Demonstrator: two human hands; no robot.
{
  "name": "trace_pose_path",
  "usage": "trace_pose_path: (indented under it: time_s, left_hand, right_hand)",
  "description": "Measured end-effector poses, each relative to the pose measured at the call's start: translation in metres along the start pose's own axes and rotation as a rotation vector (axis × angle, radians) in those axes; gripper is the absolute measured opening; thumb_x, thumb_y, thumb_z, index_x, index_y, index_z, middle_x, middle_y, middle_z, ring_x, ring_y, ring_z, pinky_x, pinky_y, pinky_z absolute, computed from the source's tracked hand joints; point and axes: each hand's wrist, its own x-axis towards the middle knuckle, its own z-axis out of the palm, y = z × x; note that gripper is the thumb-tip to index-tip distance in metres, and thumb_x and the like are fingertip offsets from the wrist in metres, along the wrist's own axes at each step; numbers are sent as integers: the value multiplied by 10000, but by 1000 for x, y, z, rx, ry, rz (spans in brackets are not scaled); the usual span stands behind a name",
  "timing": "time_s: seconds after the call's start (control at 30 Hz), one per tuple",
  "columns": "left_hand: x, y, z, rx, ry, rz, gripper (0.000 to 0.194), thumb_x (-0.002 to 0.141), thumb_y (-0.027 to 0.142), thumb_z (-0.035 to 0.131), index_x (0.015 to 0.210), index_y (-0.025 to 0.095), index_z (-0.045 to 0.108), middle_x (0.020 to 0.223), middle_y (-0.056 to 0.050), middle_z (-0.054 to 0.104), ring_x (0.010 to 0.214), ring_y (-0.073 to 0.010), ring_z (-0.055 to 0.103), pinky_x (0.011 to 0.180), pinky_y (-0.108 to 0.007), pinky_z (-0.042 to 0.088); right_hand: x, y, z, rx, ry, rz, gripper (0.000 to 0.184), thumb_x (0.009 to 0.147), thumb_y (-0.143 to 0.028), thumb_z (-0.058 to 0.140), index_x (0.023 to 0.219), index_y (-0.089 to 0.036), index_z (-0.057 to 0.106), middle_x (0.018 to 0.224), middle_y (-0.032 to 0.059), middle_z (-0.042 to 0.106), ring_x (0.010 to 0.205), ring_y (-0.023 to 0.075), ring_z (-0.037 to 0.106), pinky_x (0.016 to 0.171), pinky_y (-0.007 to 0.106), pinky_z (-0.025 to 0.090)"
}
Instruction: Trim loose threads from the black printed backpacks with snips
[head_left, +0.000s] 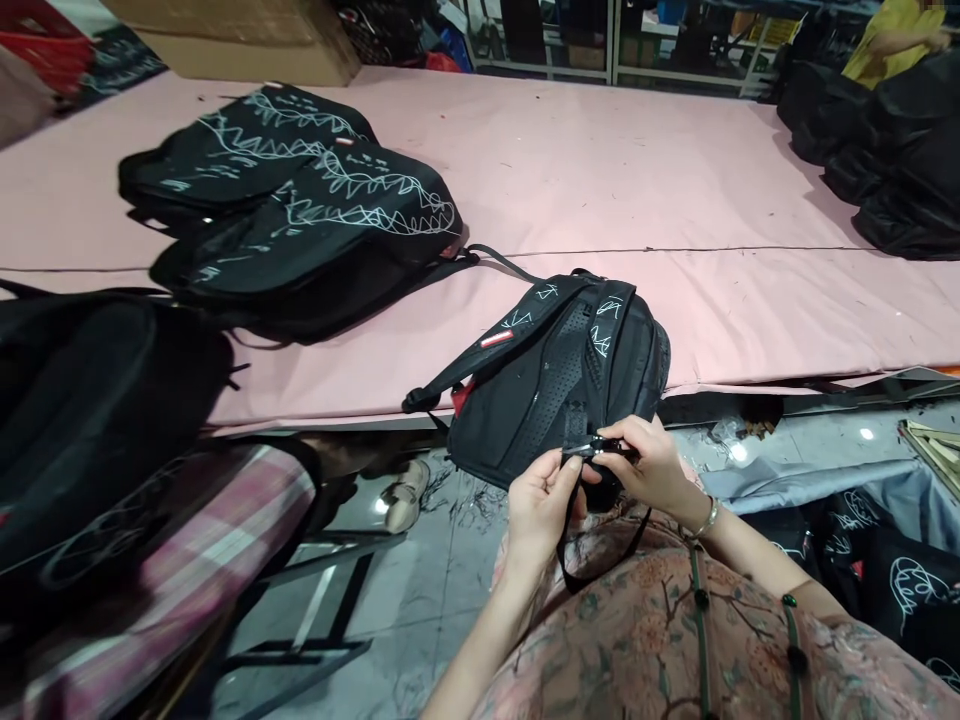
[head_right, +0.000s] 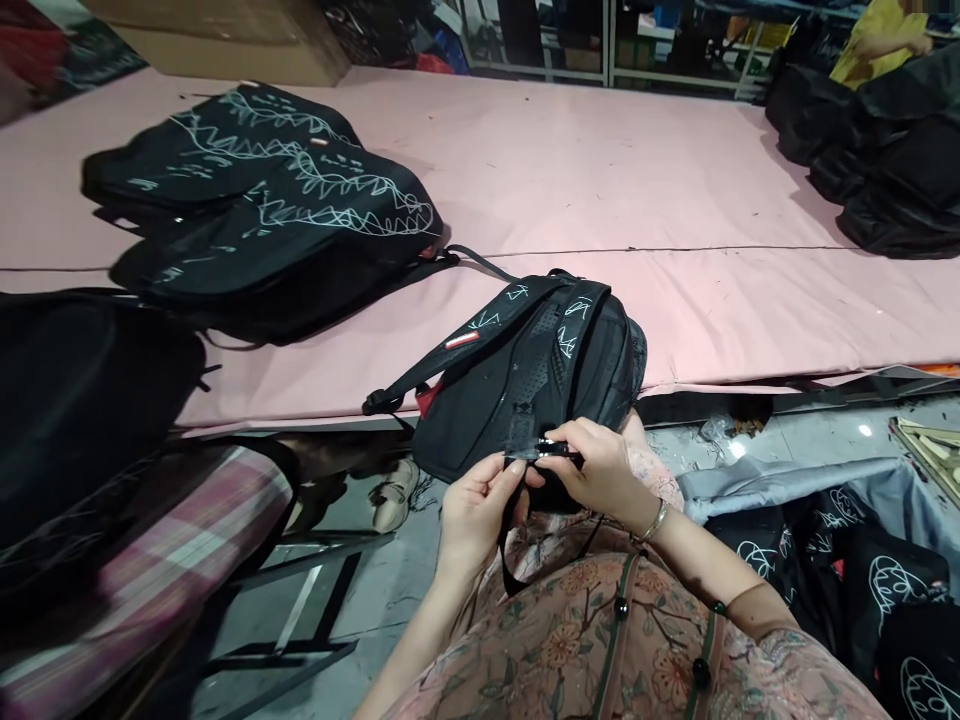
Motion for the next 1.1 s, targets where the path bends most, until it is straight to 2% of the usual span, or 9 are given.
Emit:
trace_pose_path:
  time_s: [0.2, 0.4, 0.6, 0.77, 0.9, 1.03, 1.1]
  left_hand:
    - [1, -4, 0, -2, 2, 1, 265, 728, 382, 594, 658, 127, 603, 512, 6, 576, 335, -49, 402, 341, -166, 291]
    - [6, -1, 1, -134, 57, -34, 297, 694, 373, 629, 854, 122, 616, 593, 15, 603, 334, -45, 386, 323, -172, 308]
    - [5, 0, 0, -55, 25, -3, 256, 727, 369, 597, 644, 127, 583, 477, 34, 533, 344, -47, 399, 356, -168, 306]
    - [3, 2, -1, 0, 10, -2, 246, 743, 366, 578, 666, 133, 590, 436, 43, 506, 344, -54, 407, 375, -170, 303]
    - [6, 0, -1, -44, 26, 10, 246, 747, 372, 573, 666, 139, 585, 459, 42, 518, 336, -50, 392, 365, -172, 296]
    - [6, -2, 2, -11, -60, -2, 241, 755, 353, 580, 671, 127, 591, 423, 42, 492, 326, -50, 395, 352, -160, 264]
    - [5, 0, 2, -95, -84, -38, 212, 742, 337, 605, 733, 126, 595, 477, 38, 521, 323, -39, 382, 332, -151, 245]
  right_hand:
    - [-1, 2, 0, -28, 7, -6, 181, 855, -333, 521, 819, -190, 625, 742, 34, 642, 684, 147, 565, 631, 264, 406]
    - [-4, 7, -2, 34, 94, 95, 131, 831, -301, 551, 820, -187, 613, 733, 21, 633, 681, 142, 569, 637, 259, 420]
    - [0, 6, 0, 17, 12, 46, 158, 817, -320, 575, 882, -182, 617, 788, 33, 647, 707, 143, 571, 647, 253, 428]
    - [1, 7, 4, -10, 28, -7, 152, 842, -309, 543, 798, -194, 632, 755, 28, 655, 700, 141, 578, 651, 257, 425]
    - [0, 7, 3, 31, 81, 26, 148, 824, -320, 562, 849, -189, 626, 757, 31, 650, 684, 143, 572, 646, 263, 435]
    - [0, 6, 1, 48, 20, 14, 145, 822, -314, 565, 860, -188, 625, 783, 38, 649, 706, 145, 575, 658, 263, 432]
    - [0, 8, 1, 99, 24, 27, 138, 824, -311, 560, 806, -193, 629, 779, 38, 649, 717, 145, 576, 670, 264, 429]
